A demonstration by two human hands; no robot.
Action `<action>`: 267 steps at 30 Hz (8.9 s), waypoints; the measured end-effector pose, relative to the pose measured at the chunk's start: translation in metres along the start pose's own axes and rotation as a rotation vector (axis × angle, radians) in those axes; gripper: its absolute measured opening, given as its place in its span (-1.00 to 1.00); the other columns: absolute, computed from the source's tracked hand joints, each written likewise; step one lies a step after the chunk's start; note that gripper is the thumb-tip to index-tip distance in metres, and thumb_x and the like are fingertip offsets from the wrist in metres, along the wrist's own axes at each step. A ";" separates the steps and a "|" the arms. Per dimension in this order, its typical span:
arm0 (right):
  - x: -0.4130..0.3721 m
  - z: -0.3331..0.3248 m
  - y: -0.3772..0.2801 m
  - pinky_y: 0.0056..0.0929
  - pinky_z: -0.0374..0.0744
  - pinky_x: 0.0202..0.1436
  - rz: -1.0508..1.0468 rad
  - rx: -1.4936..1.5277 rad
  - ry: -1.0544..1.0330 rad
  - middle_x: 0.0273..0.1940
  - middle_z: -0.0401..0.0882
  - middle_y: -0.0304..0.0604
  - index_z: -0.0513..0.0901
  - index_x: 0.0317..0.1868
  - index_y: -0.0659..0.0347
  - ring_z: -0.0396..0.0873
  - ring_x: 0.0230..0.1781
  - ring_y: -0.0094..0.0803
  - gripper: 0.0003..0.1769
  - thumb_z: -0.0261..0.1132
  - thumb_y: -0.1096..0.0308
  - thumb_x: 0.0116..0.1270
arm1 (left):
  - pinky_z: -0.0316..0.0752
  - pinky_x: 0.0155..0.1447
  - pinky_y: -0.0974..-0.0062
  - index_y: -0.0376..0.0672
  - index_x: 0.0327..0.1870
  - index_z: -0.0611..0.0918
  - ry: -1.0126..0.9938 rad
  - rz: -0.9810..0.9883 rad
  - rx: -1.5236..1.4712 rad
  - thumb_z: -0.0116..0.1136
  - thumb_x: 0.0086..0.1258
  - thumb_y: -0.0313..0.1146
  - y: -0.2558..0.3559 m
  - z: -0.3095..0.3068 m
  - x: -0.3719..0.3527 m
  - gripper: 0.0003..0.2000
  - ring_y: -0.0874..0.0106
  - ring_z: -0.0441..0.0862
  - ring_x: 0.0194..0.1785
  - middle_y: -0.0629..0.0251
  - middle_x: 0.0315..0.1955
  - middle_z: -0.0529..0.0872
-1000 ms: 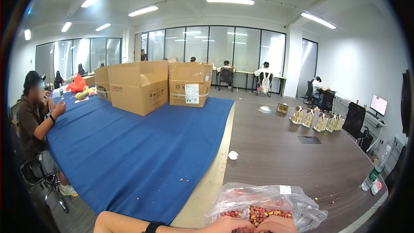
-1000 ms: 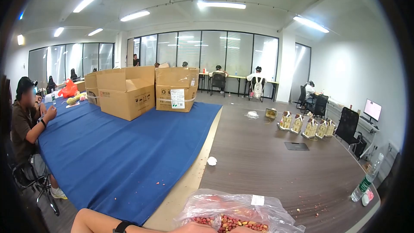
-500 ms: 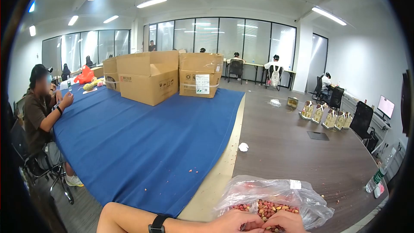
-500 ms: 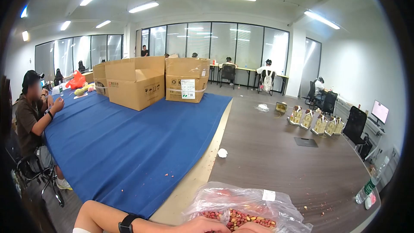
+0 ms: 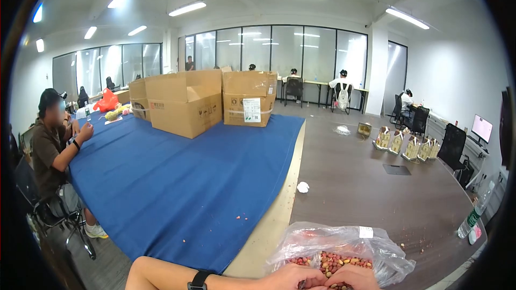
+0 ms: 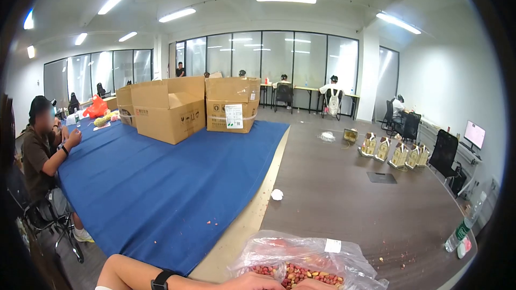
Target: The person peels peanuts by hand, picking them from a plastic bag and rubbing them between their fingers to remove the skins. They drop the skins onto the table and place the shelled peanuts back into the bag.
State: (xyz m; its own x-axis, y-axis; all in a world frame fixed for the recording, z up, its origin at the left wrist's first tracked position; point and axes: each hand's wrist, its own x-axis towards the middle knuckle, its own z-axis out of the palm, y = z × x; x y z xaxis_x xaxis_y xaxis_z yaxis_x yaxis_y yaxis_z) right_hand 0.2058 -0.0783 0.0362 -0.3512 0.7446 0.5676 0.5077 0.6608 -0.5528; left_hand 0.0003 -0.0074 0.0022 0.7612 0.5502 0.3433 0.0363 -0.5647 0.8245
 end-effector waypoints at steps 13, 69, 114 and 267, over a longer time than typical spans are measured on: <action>-0.003 -0.002 -0.001 -0.29 0.57 -0.25 0.036 0.021 0.014 -0.34 0.63 -0.05 0.66 -0.29 0.24 0.61 -0.34 -0.12 -0.82 0.41 0.60 0.07 | 0.43 -0.36 0.52 -0.26 -0.19 0.73 0.042 -0.043 -0.095 0.36 0.34 -0.30 -0.008 0.006 0.000 -0.80 0.58 0.52 -0.45 0.30 -0.51 0.69; -0.008 0.006 0.026 -0.47 0.65 -0.40 -0.068 -0.039 0.022 -0.31 0.74 -0.15 0.77 -0.32 0.26 0.70 -0.45 -0.35 -0.80 0.55 0.58 0.00 | 0.47 -0.45 0.60 -0.28 -0.26 0.78 0.033 -0.001 -0.175 0.48 0.20 -0.54 -0.005 -0.005 0.003 -0.88 0.56 0.63 -0.52 0.27 -0.53 0.73; -0.007 0.002 0.026 -0.48 0.68 -0.36 -0.014 0.027 -0.047 -0.29 0.76 -0.12 0.77 -0.31 0.30 0.73 -0.40 -0.29 -0.82 0.52 0.62 0.04 | 0.55 -0.38 0.55 -0.31 -0.27 0.75 0.007 -0.044 -0.302 0.38 0.32 -0.45 -0.004 -0.008 0.003 -0.90 0.57 0.65 -0.47 0.25 -0.53 0.74; -0.010 0.006 0.027 -0.51 0.66 -0.38 -0.048 0.162 0.020 -0.28 0.76 -0.06 0.75 -0.20 0.32 0.73 -0.44 -0.37 -0.72 0.53 0.68 0.04 | 0.53 -0.43 0.62 -0.28 -0.19 0.78 0.005 0.032 -0.330 0.37 0.27 -0.58 -0.009 -0.008 0.002 -0.88 0.56 0.66 -0.45 0.30 -0.41 0.80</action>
State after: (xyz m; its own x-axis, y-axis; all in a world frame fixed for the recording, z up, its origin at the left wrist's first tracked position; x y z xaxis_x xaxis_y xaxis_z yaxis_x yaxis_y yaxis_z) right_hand 0.2183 -0.0670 0.0115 -0.3557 0.7109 0.6068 0.3570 0.7033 -0.6147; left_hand -0.0038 0.0040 -0.0007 0.7554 0.5387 0.3731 -0.2001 -0.3525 0.9142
